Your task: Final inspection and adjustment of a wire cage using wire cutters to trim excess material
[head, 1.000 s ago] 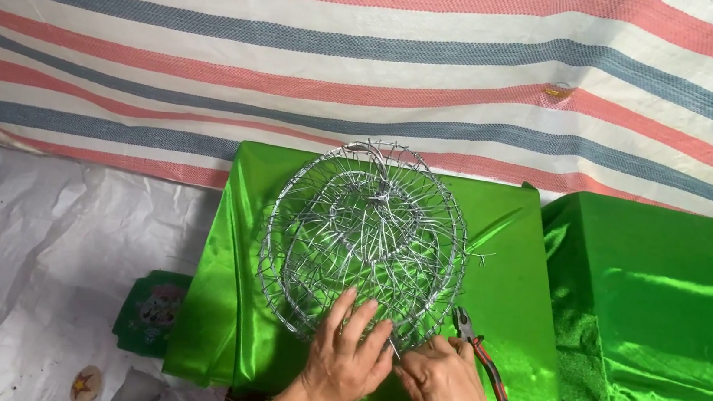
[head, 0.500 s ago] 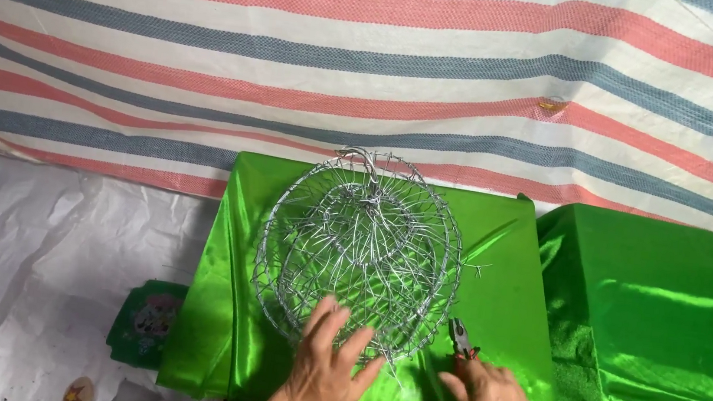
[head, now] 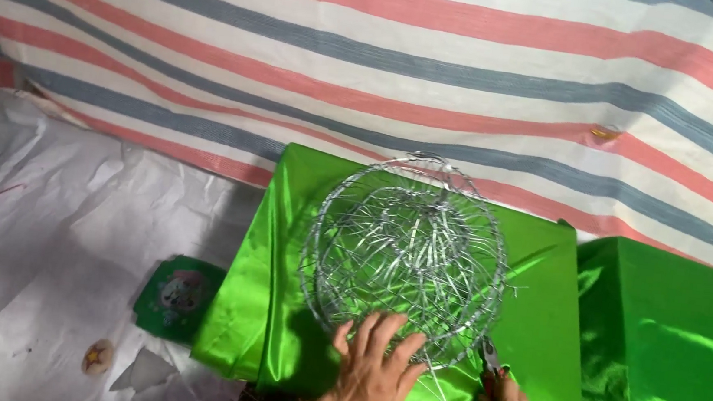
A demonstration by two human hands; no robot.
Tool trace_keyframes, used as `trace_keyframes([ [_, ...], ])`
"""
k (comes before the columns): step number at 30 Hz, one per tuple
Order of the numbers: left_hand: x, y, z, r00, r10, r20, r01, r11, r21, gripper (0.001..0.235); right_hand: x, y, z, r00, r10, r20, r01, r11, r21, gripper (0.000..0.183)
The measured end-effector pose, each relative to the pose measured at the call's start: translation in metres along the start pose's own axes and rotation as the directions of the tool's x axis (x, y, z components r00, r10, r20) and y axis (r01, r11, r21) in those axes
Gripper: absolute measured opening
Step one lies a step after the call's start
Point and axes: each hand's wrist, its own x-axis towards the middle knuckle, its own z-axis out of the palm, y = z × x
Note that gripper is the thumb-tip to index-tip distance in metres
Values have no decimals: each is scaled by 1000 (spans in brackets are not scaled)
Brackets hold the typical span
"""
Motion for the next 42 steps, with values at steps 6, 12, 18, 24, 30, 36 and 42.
trace_keyframes([
  [6,-16,7,22,973,127,-194,-119,992,51,53,15,42,38,980,-149,-131,118,969,-217,41],
  [12,-16,-9,12,995,23,-101,-26,999,-29,59,37,62,31,972,-160,171,159,987,21,20],
  [18,-4,-9,-5,998,70,-9,-70,997,-11,54,44,66,-9,923,32,383,-251,804,539,64],
  [24,10,-10,-7,995,88,-43,-89,996,-10,57,35,120,17,944,-180,277,-142,535,833,15],
  [30,13,-5,-13,996,61,-64,-65,996,-58,42,10,47,-75,223,-973,-55,-969,-228,92,18],
  [36,12,-3,-11,994,37,-100,-39,999,-20,31,-22,44,-51,529,-715,457,-672,-25,740,61],
  [42,20,0,-15,994,-4,-108,-3,998,-70,23,-55,44,69,959,-270,87,-59,109,992,40],
])
